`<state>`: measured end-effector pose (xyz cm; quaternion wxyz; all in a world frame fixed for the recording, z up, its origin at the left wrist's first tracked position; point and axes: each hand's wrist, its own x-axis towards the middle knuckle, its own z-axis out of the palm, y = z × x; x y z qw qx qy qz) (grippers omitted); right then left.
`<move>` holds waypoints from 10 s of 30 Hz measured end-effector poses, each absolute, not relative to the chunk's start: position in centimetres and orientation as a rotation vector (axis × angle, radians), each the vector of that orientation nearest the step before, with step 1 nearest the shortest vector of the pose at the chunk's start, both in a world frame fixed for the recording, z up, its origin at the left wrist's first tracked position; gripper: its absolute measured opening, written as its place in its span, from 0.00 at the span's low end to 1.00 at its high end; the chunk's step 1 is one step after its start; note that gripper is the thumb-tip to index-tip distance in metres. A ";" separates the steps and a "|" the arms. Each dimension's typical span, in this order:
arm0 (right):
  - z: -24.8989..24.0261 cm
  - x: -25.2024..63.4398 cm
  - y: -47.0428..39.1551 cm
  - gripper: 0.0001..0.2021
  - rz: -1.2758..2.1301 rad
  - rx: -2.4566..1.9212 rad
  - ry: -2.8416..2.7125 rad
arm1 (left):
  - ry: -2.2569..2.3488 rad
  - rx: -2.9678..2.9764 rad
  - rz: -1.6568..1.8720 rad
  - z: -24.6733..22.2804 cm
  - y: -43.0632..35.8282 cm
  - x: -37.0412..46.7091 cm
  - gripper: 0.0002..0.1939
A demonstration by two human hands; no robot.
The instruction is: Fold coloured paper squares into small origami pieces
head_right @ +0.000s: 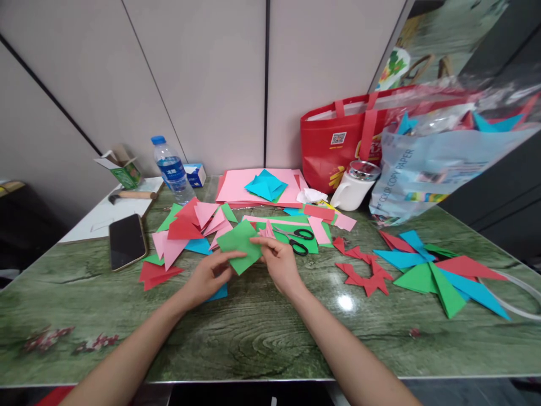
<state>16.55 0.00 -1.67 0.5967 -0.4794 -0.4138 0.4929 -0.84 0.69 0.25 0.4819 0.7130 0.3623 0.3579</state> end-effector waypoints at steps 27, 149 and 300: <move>-0.6 15.8 -1.0 0.18 1.026 -1.157 -1.287 | 0.883 1.228 1.139 0.2 1.0 -0.4 0.31; -1.3 15.0 -1.0 0.18 1.493 -1.092 -1.035 | 1.037 1.580 1.097 0.3 -0.7 0.2 0.25; -1.0 17.0 0.0 0.15 1.599 -0.970 -1.068 | 1.048 1.208 0.918 -0.1 0.9 -0.5 0.12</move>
